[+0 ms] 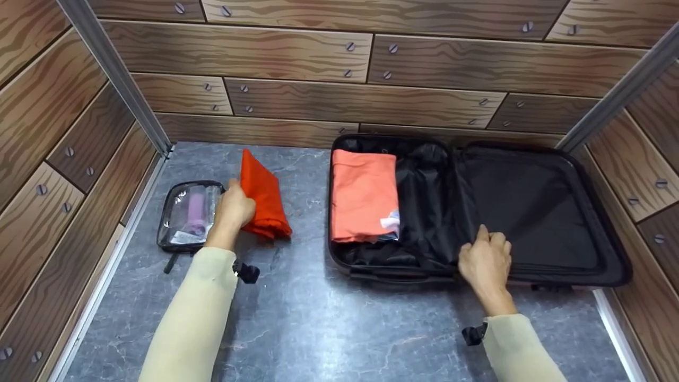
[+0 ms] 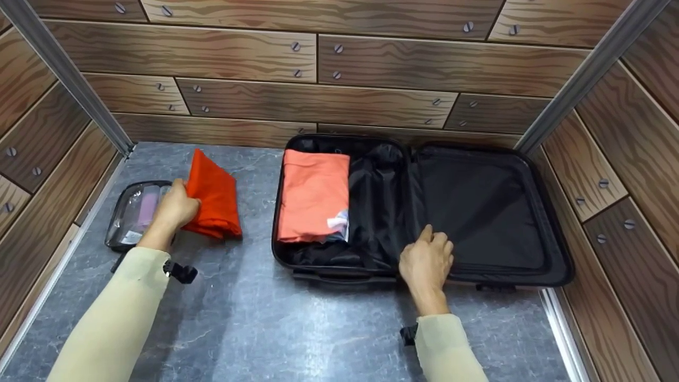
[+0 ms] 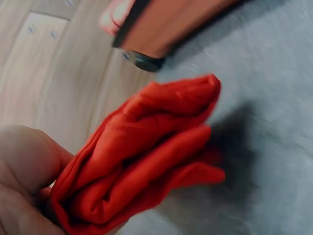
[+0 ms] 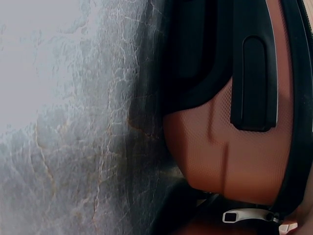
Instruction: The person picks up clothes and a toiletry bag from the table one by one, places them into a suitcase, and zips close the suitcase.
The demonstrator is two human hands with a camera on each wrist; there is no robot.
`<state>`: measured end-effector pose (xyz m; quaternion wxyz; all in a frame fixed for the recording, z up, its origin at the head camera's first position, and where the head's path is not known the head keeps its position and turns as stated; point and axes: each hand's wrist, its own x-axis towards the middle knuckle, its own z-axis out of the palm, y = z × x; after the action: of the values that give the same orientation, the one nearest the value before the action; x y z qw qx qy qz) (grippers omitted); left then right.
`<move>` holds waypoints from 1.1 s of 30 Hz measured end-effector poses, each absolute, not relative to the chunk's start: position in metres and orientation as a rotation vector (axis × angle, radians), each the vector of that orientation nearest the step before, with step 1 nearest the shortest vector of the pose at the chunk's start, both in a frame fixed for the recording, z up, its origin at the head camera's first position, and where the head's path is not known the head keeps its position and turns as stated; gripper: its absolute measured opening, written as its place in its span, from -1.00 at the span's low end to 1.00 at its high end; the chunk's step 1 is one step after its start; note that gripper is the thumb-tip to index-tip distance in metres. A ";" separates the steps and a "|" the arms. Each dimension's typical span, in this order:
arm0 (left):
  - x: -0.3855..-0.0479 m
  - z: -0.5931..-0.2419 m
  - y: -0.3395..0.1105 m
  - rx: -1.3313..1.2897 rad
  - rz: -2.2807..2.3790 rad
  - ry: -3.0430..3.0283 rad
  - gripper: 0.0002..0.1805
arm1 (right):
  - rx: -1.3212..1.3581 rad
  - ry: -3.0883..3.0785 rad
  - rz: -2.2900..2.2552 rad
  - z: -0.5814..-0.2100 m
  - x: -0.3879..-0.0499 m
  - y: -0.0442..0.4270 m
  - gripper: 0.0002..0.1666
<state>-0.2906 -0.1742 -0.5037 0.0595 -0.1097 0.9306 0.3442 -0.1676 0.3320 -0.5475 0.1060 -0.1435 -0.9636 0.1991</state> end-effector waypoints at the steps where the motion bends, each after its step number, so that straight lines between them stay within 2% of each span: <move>1: -0.290 -0.498 -0.172 -0.330 1.032 2.835 -0.45 | -0.425 -2.837 0.586 -0.548 -0.168 0.332 -0.26; 5: -0.289 -0.475 -0.160 -0.290 1.028 2.907 -0.46 | -0.437 -2.823 0.583 -0.548 -0.169 0.332 -0.27; 20: -0.285 -0.413 -0.086 0.049 1.428 2.795 -0.18 | -0.460 -2.841 0.615 -0.547 -0.169 0.331 -0.25; 26: -0.291 -0.415 -0.047 0.160 1.700 2.563 -0.16 | -0.448 -2.832 0.597 -0.548 -0.169 0.331 -0.26; 33: -0.298 -0.447 0.003 0.318 2.252 1.855 -0.14 | -0.419 -2.819 0.590 -0.549 -0.168 0.331 -0.27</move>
<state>-0.2980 0.0026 -0.4467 0.1028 0.1079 0.6287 0.7632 -0.1680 0.3313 -0.5490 0.1154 -0.1430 -0.9621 0.2014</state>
